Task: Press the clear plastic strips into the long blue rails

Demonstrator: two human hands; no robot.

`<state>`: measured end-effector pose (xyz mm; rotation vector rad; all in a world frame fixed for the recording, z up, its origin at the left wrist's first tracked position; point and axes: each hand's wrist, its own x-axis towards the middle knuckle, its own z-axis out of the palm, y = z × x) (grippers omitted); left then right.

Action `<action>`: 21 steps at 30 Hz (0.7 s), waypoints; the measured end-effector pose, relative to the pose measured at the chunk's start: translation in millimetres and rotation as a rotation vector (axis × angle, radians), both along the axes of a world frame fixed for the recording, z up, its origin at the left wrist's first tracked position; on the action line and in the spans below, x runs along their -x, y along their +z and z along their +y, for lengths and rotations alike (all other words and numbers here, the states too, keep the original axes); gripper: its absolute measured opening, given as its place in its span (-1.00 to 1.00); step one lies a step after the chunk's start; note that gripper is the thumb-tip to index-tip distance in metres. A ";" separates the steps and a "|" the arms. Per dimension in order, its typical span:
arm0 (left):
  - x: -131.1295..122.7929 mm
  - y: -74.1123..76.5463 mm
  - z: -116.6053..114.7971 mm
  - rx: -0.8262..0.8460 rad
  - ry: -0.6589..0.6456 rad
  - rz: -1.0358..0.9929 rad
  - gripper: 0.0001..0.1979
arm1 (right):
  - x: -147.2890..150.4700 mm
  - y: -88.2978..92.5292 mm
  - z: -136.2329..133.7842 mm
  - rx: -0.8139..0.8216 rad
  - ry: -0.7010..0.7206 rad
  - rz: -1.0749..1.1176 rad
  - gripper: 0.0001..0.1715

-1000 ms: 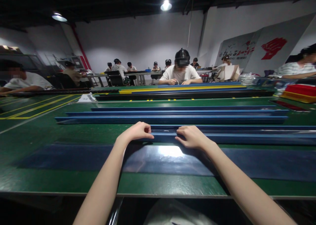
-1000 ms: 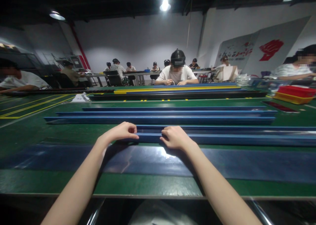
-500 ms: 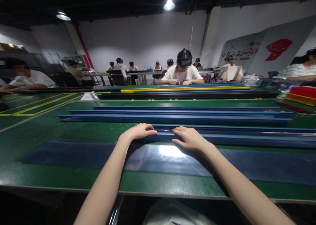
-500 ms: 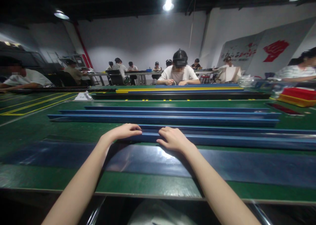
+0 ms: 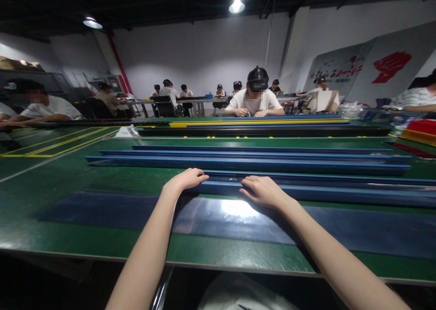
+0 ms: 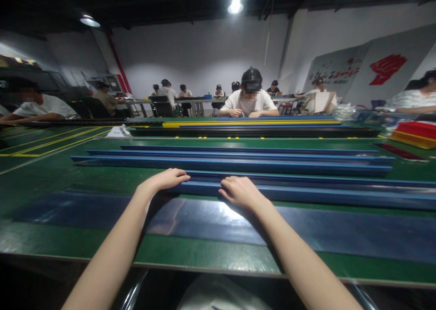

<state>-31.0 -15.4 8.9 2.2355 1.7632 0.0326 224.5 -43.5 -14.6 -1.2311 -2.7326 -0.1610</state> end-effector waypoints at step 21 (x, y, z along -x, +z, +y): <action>1.2 0.8 -0.8 0.000 -0.009 0.011 -0.59 | 0.8 -1.6 -0.4 0.000 -0.022 0.005 -0.65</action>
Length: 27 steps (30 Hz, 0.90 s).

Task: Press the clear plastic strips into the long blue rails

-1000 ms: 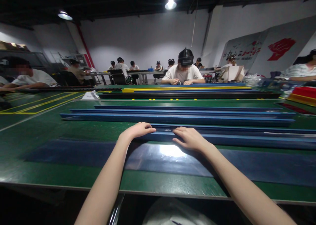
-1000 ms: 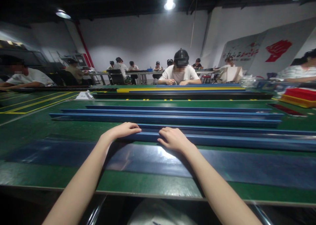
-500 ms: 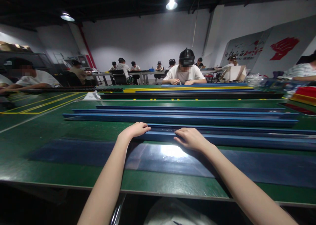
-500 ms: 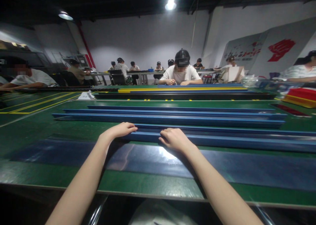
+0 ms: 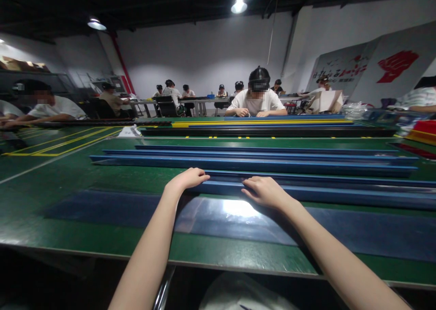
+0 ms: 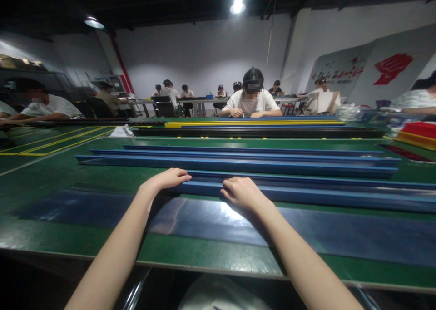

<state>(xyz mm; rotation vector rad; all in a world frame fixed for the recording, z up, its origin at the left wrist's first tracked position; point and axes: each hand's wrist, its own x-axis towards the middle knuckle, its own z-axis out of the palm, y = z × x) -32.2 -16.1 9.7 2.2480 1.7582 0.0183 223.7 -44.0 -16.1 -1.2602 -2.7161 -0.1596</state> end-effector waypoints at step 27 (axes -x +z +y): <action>10.9 -3.5 4.3 -0.030 0.121 0.120 -0.69 | 1.5 0.0 -0.7 -0.008 -0.010 -0.014 -0.66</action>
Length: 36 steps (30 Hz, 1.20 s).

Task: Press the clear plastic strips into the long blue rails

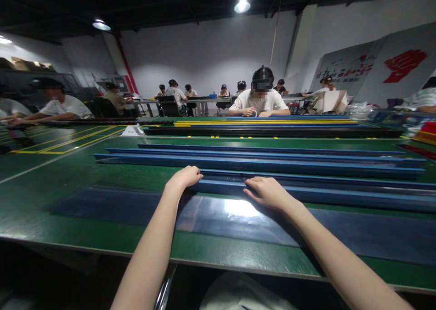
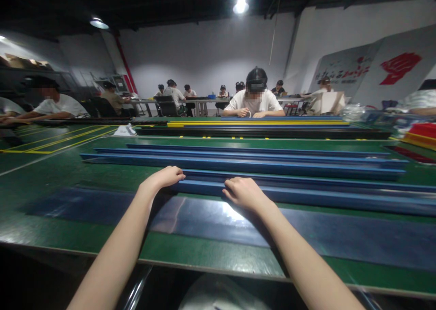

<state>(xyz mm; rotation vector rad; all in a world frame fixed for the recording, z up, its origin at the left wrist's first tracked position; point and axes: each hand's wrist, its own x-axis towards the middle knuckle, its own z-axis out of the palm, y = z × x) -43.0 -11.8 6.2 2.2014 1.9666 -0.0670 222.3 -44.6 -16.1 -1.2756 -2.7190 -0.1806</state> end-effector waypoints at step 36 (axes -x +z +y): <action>-6.6 1.4 -2.7 -0.013 -0.014 0.128 -0.64 | 0.5 0.4 -1.1 -0.016 0.001 0.005 -0.67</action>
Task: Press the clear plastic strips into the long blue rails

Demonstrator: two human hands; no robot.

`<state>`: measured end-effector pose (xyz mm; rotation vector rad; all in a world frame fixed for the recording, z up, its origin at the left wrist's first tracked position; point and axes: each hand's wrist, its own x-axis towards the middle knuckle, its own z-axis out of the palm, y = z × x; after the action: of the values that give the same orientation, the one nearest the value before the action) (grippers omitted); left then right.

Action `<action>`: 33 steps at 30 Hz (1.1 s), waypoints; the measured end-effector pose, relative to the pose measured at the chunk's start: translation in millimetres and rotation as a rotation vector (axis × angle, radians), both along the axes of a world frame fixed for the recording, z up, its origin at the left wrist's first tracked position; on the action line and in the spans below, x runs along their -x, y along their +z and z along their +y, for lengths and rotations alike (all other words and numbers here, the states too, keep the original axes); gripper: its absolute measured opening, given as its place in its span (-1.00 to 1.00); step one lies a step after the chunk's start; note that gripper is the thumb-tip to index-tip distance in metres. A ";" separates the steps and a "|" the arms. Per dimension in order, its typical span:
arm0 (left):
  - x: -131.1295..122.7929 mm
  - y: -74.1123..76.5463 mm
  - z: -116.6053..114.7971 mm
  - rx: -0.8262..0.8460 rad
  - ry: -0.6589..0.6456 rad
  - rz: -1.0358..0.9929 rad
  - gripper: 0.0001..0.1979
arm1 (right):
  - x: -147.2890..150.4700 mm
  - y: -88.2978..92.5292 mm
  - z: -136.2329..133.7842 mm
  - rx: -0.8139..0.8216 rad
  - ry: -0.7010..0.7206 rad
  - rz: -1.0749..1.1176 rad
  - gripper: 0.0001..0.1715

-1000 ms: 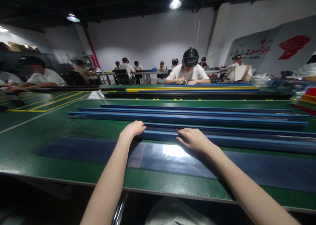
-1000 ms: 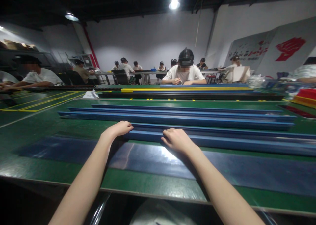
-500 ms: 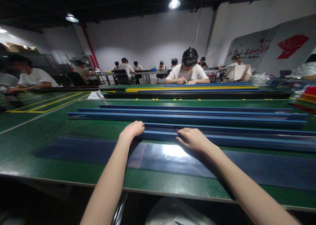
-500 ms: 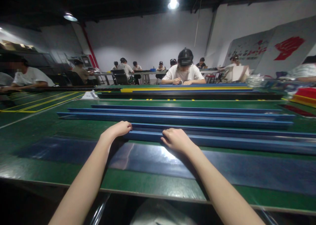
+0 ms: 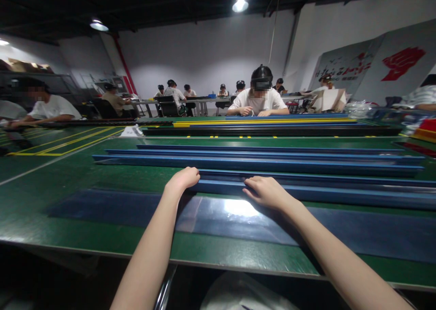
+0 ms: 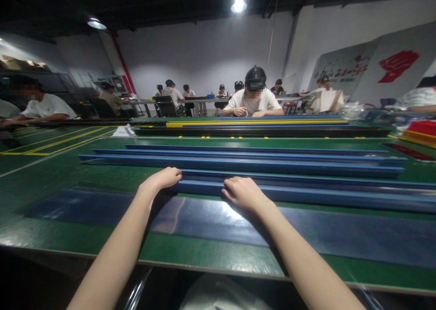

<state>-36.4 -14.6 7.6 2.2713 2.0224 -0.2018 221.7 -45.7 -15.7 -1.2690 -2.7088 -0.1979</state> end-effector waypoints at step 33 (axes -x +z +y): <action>-63.5 -5.9 -15.0 -0.205 -0.313 -0.210 -0.59 | -6.0 5.0 2.8 0.065 -0.002 0.047 -0.68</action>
<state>27.1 -29.5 1.7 2.5976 1.6470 0.2257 227.7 -42.9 -10.7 -1.2772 -2.6951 -0.0798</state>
